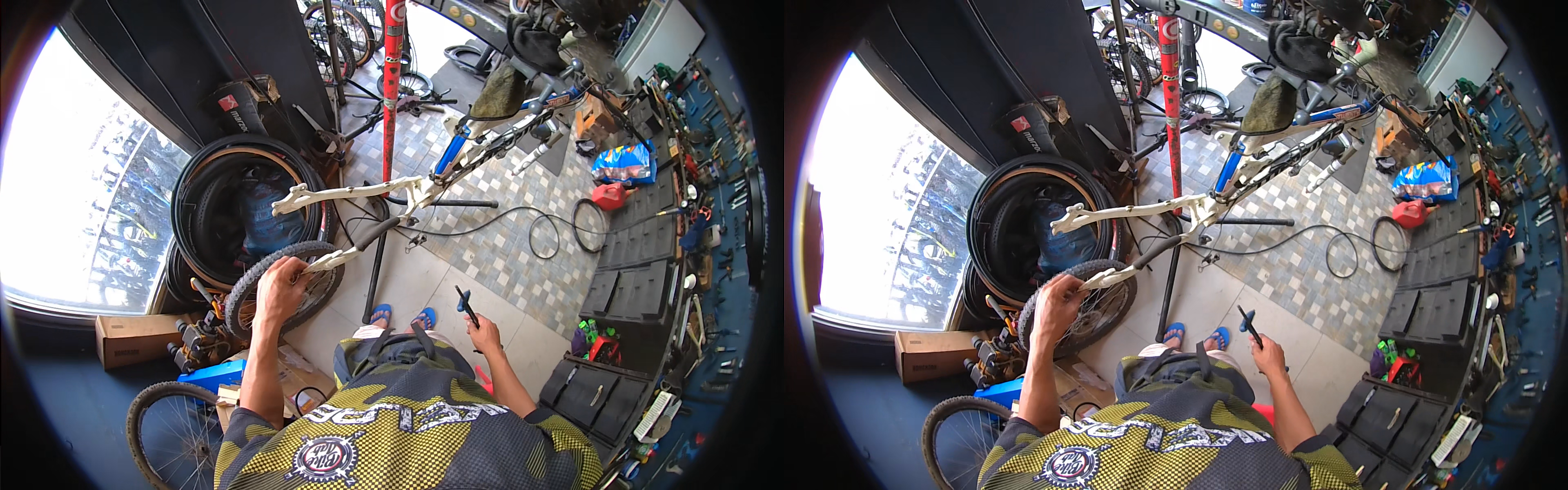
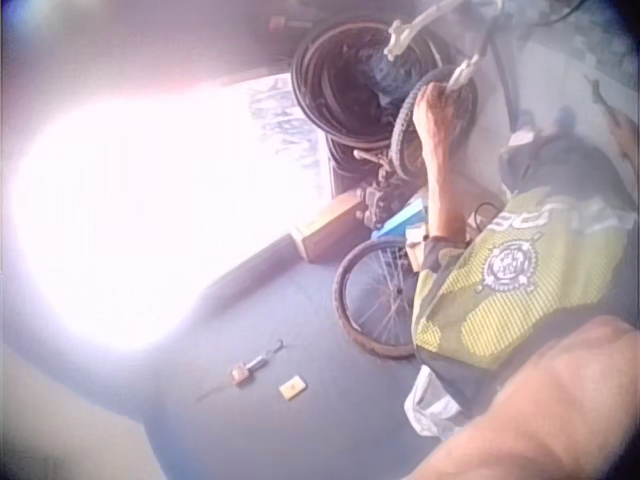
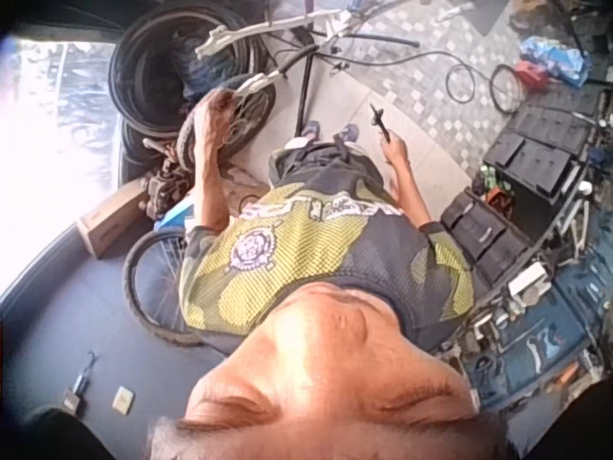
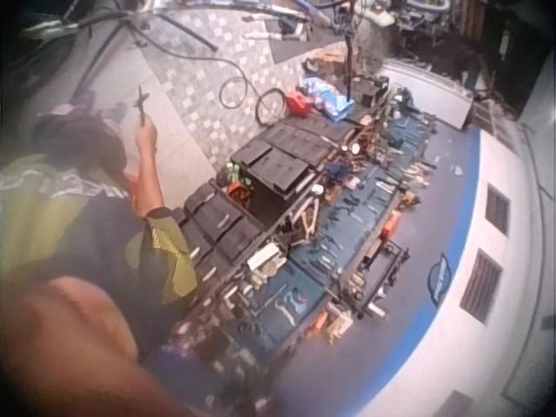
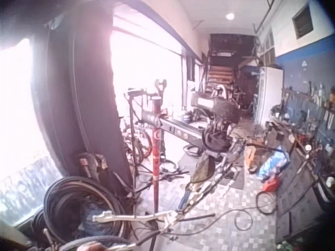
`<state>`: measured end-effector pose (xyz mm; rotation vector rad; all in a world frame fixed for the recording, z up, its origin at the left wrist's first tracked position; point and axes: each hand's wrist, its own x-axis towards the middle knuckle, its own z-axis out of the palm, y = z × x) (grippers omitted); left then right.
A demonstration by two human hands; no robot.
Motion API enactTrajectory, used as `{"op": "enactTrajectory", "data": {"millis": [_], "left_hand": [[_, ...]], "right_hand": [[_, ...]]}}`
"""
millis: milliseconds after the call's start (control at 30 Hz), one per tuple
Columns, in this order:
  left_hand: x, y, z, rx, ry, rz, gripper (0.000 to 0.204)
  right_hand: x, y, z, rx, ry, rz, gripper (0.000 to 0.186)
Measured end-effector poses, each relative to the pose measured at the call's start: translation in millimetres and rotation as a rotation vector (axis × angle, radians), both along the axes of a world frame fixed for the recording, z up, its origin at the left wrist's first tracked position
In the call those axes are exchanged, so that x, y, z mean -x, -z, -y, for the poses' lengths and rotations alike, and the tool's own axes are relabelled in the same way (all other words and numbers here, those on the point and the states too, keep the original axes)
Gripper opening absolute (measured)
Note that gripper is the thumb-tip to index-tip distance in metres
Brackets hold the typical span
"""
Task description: The person works on a bicycle mounted on a repair stand, using a screwdriver to adjust the rear derailleur and other components. They manipulate cables and tools while standing in a cluttered workshop.
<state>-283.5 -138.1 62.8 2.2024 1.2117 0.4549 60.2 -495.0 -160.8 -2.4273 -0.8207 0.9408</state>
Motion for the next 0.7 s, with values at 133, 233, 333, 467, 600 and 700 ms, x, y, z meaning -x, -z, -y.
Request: {"op": "enactTrajectory", "data": {"millis": [133,233,333,467,600,700], "left_hand": [[14,21,-10,0.033,0.039,-0.026,0.015],[31,54,-20,0.182,0.031,-0.02,0.015],[39,82,-26,0.18,0.062,-0.037,0.014],[39,78,-27,0.121,0.093,0.01,0.014],[30,39,-26,0.066,0.168,0.043,0.014],[25,24,-26,0.035,0.205,0.034,0.014]], "right_hand": [[27,-12,-30,-0.054,0.023,-0.048,0.027],[47,-20,-39,-0.041,0.056,-0.055,0.027],[66,-23,-34,-0.02,0.055,-0.019,0.027],[87,-24,-15,0.068,0.088,0.019,0.028],[104,-19,6,0.023,0.162,-0.015,0.028],[115,-13,16,0.06,0.173,0.041,0.028]]}}
